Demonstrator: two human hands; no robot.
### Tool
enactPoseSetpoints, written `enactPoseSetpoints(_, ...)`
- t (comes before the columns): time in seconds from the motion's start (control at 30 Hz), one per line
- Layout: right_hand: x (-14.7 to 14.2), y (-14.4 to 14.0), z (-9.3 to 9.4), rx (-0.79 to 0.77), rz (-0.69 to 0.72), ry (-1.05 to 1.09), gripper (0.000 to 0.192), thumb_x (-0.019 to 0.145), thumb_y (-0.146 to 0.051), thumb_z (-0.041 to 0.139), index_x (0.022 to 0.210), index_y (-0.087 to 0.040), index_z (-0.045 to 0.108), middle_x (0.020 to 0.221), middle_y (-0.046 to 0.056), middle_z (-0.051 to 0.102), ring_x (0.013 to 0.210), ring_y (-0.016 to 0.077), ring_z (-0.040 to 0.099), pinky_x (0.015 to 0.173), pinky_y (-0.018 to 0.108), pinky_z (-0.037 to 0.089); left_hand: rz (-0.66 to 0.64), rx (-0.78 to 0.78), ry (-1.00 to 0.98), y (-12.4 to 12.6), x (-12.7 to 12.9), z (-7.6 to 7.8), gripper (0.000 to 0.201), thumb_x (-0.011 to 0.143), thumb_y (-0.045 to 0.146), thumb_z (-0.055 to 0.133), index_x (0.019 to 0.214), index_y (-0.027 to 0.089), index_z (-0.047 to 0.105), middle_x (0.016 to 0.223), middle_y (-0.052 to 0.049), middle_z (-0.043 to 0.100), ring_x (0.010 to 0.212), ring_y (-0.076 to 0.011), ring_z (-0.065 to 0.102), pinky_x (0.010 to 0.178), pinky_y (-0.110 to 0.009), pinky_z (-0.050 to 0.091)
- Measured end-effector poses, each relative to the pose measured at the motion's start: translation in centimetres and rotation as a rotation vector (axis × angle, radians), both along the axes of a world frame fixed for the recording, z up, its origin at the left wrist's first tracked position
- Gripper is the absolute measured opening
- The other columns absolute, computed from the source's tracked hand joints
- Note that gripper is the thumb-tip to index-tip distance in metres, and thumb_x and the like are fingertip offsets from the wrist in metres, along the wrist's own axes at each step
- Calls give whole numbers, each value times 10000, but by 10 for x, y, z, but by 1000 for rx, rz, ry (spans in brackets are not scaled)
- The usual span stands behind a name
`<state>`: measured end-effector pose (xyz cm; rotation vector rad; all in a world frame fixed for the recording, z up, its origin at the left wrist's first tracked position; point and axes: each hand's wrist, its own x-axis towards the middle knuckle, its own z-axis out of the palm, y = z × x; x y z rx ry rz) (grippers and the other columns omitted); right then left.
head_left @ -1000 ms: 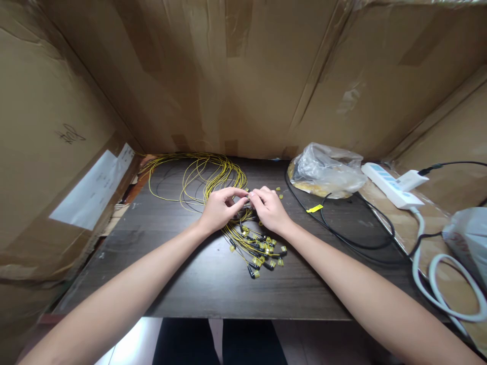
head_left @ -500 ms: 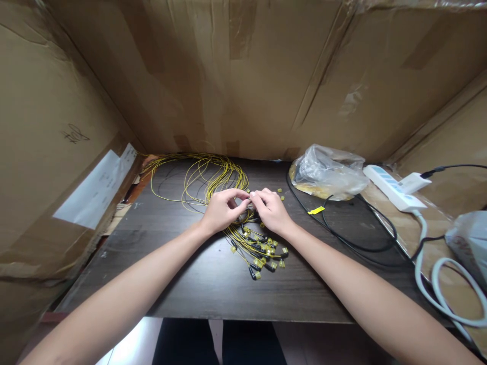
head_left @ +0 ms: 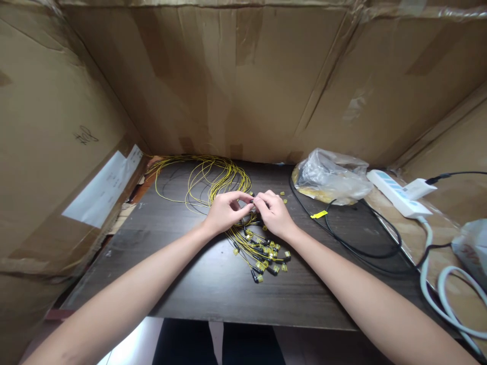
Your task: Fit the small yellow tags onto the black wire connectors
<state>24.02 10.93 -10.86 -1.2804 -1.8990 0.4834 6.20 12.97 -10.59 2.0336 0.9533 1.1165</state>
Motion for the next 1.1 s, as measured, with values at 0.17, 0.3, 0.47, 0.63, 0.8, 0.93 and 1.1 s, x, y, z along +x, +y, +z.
enactPoseSetpoints(0.17,-1,-2,1,4,4,36,367,990,-353,424,649,-225,471,646,19,548,754,219,506,725,353,352,12,-44,-43,0,1,0,157,850,278,699,924,153,760,791,-34,759,540,-90,590,521,-188,466)
enactPoseSetpoints(0.3,-1,-2,2,32,-11,88,201,944,-334,499,787,-227,563,799,31,631,808,224,528,774,368,384,33,-65,-53,0,1,1,182,856,312,705,934,161,771,819,-38,766,538,-91,575,507,-190,451)
enactPoseSetpoints(0.47,-1,0,-1,1,5,63,357,991,-357,416,666,-230,496,675,26,578,764,222,523,741,360,383,35,-59,-46,-1,0,1,162,845,282,703,919,155,771,783,-39,758,551,-99,587,509,-191,452)
enactPoseSetpoints(0.63,-1,0,-2,9,11,36,450,1031,-412,363,627,-230,441,616,20,538,714,217,508,711,357,359,27,-49,-47,0,0,-1,161,848,283,704,920,154,766,781,-38,755,555,-97,590,515,-190,456)
enactPoseSetpoints(0.8,-2,-1,-1,28,14,10,388,1021,-376,386,665,-229,437,659,19,541,734,215,508,714,349,345,25,-57,-41,0,-1,-2,173,861,304,703,925,157,769,779,-37,753,563,-100,597,528,-194,463)
enactPoseSetpoints(0.93,-2,-1,0,30,6,19,300,998,-343,431,730,-225,491,732,23,585,778,216,525,745,352,356,35,-56,-51,0,0,-1,192,861,322,707,918,153,779,759,-40,750,558,-104,590,518,-198,459)
enactPoseSetpoints(1.1,-2,-2,1,24,14,53,247,993,-325,446,788,-223,538,789,29,616,818,219,535,770,355,367,57,-57,-61,1,1,0,187,860,304,706,926,148,786,748,-43,753,534,-101,576,509,-202,462)
